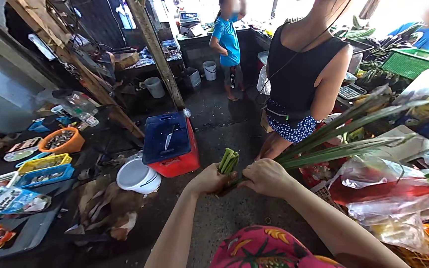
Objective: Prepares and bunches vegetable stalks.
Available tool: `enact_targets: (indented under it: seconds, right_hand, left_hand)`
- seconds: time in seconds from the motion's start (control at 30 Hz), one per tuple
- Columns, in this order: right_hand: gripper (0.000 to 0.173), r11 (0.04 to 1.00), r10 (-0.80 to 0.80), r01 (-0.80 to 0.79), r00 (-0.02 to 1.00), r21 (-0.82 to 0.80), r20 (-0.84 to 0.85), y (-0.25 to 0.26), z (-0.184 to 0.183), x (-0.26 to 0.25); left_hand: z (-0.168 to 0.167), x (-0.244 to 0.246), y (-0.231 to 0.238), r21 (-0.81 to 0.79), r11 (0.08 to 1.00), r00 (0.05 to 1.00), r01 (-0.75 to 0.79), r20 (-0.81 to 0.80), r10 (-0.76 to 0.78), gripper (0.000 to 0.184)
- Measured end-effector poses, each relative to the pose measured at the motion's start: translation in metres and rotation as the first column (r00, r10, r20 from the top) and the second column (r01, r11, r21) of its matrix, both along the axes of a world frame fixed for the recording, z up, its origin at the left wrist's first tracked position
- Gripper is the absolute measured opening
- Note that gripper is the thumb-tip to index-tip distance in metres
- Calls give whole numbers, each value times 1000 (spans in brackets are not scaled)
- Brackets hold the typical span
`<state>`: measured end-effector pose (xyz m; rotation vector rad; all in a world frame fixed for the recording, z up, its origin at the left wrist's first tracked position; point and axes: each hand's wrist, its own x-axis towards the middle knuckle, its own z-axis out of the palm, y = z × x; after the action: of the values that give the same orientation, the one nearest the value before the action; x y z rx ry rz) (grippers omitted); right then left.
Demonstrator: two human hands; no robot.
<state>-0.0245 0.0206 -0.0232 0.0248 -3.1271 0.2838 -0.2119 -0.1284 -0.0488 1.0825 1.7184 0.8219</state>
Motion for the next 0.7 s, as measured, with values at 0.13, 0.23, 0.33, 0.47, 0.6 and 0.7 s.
enact_targets:
  seconds: [0.13,0.23,0.33,0.47,0.6,0.7]
  right_hand:
    - [51,996,-32,37,998,82,-58,-2,13,8]
    - [63,985,-85,94,994,145,-64,-7,22,12]
    - [61,977,-116,143,979,157,-168,-12,25,17]
    - [55,980,-161,193,904,42,-397,-7,24,23]
    - [48,923,-340,263,900,-282,-274,-4,44,27]
    - [46,808,-410,299,904,-507,-119,3,55,24]
  left_hand:
    - [-12,5,-3,89,986,970,140,187,-155,27]
    - [-20,12,3,162,965,927,205,284,-245,33]
    - [-17,20,8,196,949,931,245,226,-287,34]
    - [-19,33,12,377,901,871,216,342,-352,16]
    - [-17,56,13,503,862,883,58,377,-279,13]
    - [-17,68,18,590,807,918,-34,338,-209,16]
